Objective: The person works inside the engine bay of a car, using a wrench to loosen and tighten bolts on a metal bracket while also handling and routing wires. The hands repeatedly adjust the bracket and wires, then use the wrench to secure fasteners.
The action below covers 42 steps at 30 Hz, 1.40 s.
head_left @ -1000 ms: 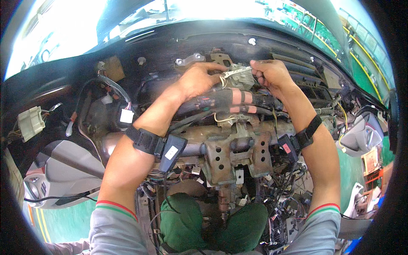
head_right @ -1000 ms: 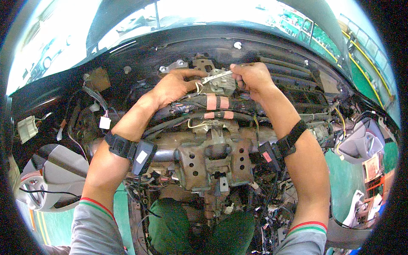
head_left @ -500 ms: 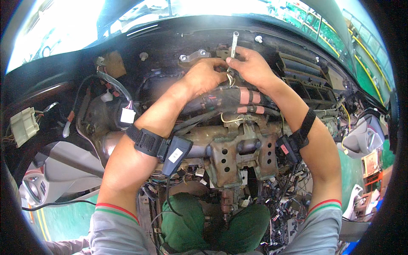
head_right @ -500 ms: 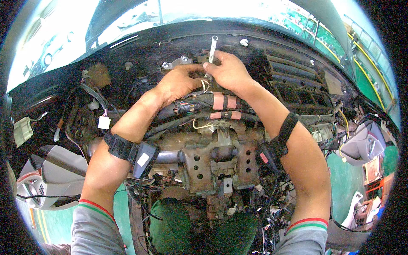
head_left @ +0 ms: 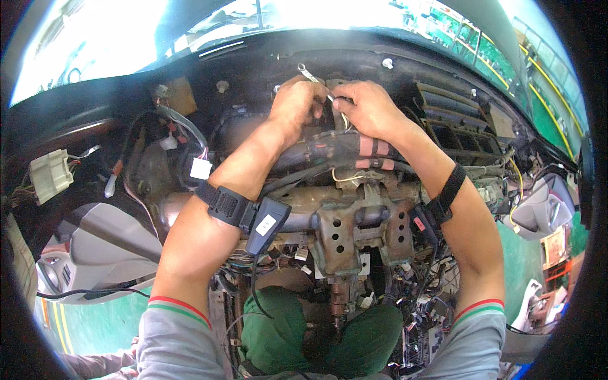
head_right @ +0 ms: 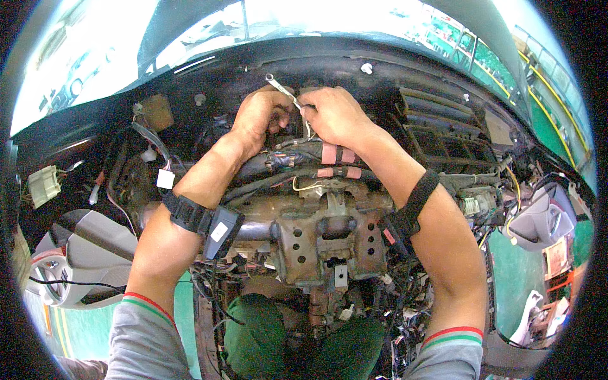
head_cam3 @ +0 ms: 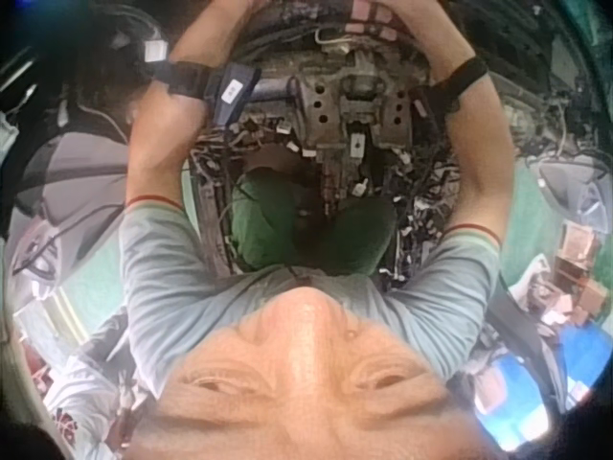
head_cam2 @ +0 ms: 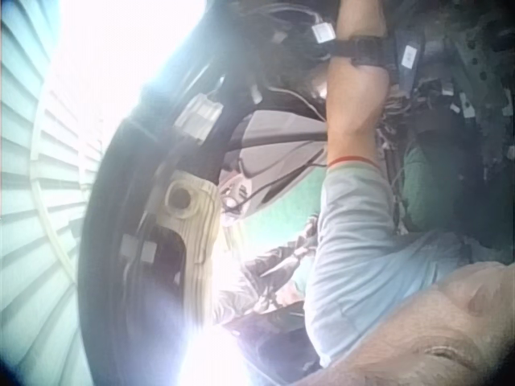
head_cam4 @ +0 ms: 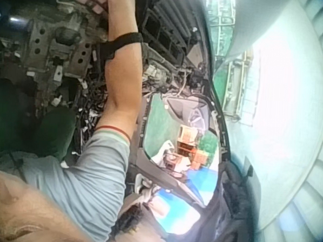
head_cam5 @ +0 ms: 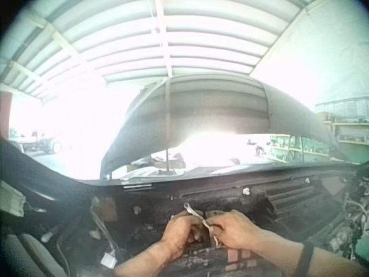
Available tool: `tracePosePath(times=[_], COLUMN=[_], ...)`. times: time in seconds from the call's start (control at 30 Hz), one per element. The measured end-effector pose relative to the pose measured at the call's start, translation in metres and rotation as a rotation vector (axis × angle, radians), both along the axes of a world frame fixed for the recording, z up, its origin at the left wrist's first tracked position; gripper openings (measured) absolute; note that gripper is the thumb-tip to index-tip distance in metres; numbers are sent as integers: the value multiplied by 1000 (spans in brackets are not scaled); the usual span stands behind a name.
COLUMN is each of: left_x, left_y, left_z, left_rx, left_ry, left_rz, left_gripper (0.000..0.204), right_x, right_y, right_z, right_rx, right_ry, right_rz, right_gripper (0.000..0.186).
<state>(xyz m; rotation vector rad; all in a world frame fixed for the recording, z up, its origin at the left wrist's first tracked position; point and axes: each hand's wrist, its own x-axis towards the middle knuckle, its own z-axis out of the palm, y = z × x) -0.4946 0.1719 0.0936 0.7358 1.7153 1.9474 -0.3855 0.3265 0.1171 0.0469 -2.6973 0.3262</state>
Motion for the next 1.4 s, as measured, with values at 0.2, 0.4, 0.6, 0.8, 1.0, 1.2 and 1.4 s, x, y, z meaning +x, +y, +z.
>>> tracePosePath(times=[0.2, 0.4, 0.6, 0.8, 1.0, 1.2, 1.4], left_x=[-1, -1, 3, 1, 5, 5, 8], left_y=[-1, -3, -10, -18, -11, -8, -3], left_z=[0, 0, 11, 22, 15, 10, 1], left_rx=[189, 237, 247, 296, 216, 10, -212], left_ry=[-64, -134, -106, -139, -194, -9, 353], left_rz=[-43, 21, -84, -190, -165, -110, -150], left_gripper=[23, 14, 44, 75, 67, 34, 26], right_x=[12, 16, 23, 32, 43, 75, 87], right_y=[1, -10, -24, -45, -60, -48, -28], right_z=[2, 9, 5, 6, 13, 7, 10], right_rx=[-172, -211, -135, -78, 92, -97, -448], right_ry=[1, -89, 99, 182, 297, 241, 246], right_rz=[57, -9, 79, 174, 219, 193, -147], right_gripper=[26, 35, 44, 39, 29, 21, 19])
